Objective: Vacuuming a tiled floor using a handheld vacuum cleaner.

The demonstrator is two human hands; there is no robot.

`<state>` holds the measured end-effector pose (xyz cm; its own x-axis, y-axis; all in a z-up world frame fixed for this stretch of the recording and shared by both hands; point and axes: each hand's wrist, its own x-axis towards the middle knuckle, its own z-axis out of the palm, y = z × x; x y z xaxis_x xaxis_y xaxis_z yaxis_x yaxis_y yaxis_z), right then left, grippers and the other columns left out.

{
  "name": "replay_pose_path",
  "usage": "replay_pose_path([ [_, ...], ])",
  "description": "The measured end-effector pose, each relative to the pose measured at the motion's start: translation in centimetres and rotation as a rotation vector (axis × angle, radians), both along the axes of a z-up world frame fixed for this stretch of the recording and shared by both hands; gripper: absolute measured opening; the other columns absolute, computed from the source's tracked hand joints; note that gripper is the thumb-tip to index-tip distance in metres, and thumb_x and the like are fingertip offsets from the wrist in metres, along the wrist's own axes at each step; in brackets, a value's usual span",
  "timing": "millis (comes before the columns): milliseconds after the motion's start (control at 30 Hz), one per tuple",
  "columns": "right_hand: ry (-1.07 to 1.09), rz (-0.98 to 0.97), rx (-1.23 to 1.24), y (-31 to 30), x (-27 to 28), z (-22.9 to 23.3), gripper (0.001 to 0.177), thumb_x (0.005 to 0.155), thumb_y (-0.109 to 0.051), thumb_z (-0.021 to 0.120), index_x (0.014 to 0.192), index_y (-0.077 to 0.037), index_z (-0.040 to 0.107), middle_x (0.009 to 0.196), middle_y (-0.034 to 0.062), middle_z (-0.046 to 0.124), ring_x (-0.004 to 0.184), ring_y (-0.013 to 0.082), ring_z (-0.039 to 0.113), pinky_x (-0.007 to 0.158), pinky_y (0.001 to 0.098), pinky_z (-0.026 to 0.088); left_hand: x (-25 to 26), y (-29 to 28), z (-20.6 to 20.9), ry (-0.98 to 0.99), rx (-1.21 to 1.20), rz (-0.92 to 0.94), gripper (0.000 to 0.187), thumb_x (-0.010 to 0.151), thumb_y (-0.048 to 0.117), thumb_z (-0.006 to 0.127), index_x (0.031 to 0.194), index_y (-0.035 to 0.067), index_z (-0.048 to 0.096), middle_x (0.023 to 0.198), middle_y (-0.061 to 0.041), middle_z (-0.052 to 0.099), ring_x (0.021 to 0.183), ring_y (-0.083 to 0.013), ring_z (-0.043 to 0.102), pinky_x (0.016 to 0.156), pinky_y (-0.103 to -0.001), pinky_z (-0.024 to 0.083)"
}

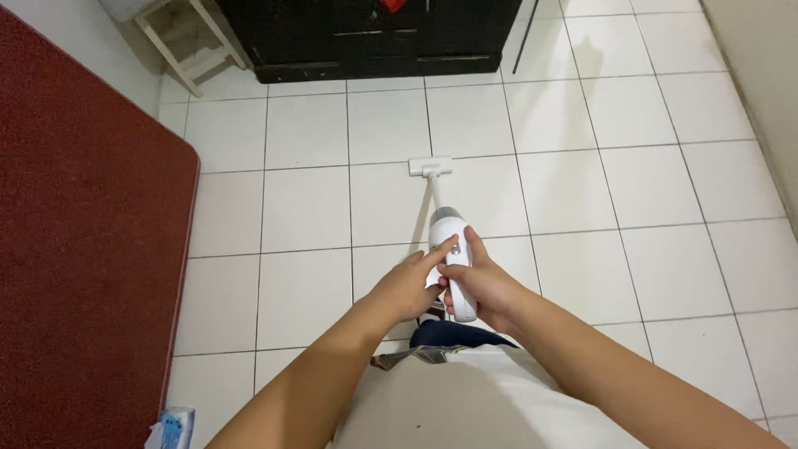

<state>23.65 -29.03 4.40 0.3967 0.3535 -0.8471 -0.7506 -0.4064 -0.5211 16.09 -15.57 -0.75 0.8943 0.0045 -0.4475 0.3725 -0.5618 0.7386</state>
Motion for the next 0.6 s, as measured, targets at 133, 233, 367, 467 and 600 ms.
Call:
replay_pose_path([
  [133, -0.012, -0.016, 0.008, -2.0, -3.6, 0.6, 0.097, 0.093, -0.011, 0.06, 0.162, -0.043, -0.001, 0.092, 0.0081, 0.059, 0.062, 0.019, 0.053, 0.053, 0.0367, 0.047, -3.6, -1.9, -0.1, -0.025, -0.054, 0.007, 0.086, 0.089, 0.008, 0.067, 0.156, 0.049, 0.031, 0.136, -0.022, 0.056, 0.125, -0.0384, 0.059, 0.102, -0.043, 0.05],
  [233, -0.025, -0.022, -0.046, -3.5, -7.5, 2.3, 0.094, 0.095, -0.015, 0.057, 0.162, -0.043, -0.003, 0.088, 0.0066, 0.056, 0.062, 0.0175, 0.053, 0.053, 0.0349, 0.048, -7.2, -3.4, 0.5, -0.081, -0.016, 0.021, 0.084, 0.09, 0.004, 0.065, 0.155, 0.048, 0.037, 0.158, -0.026, 0.032, 0.135, -0.0415, 0.05, 0.104, -0.043, 0.051],
  [367, -0.013, -0.018, -0.083, -5.8, -12.3, 4.2, 0.093, 0.096, -0.015, 0.057, 0.163, -0.042, -0.003, 0.086, 0.0068, 0.056, 0.06, 0.0182, 0.052, 0.053, 0.0347, 0.048, -11.4, -5.2, 1.7, -0.216, 0.018, -0.037, 0.074, 0.084, 0.007, 0.072, 0.147, 0.037, 0.046, 0.161, -0.02, 0.031, 0.144, -0.0404, 0.037, 0.108, -0.048, 0.044],
  [467, -0.012, -0.05, -0.092, -7.8, -15.9, 4.6, 0.091, 0.097, -0.015, 0.057, 0.163, -0.039, -0.001, 0.088, 0.0071, 0.059, 0.06, 0.0179, 0.051, 0.053, 0.034, 0.048, -14.5, -7.2, 1.9, -0.409, 0.108, -0.091, 0.07, 0.078, 0.006, 0.075, 0.142, 0.027, 0.052, 0.156, -0.021, 0.038, 0.145, -0.0403, 0.036, 0.114, -0.055, 0.033],
  [600, -0.048, -0.096, -0.115, -8.8, -18.6, 6.9, 0.088, 0.096, -0.013, 0.058, 0.165, -0.03, 0.006, 0.094, 0.0083, 0.063, 0.063, 0.0159, 0.051, 0.052, 0.0336, 0.047, -16.2, -8.5, 3.0, -0.533, 0.079, -0.152, 0.068, 0.074, 0.002, 0.077, 0.138, 0.013, 0.054, 0.153, -0.019, 0.045, 0.147, -0.0395, 0.039, 0.12, -0.056, 0.031],
])
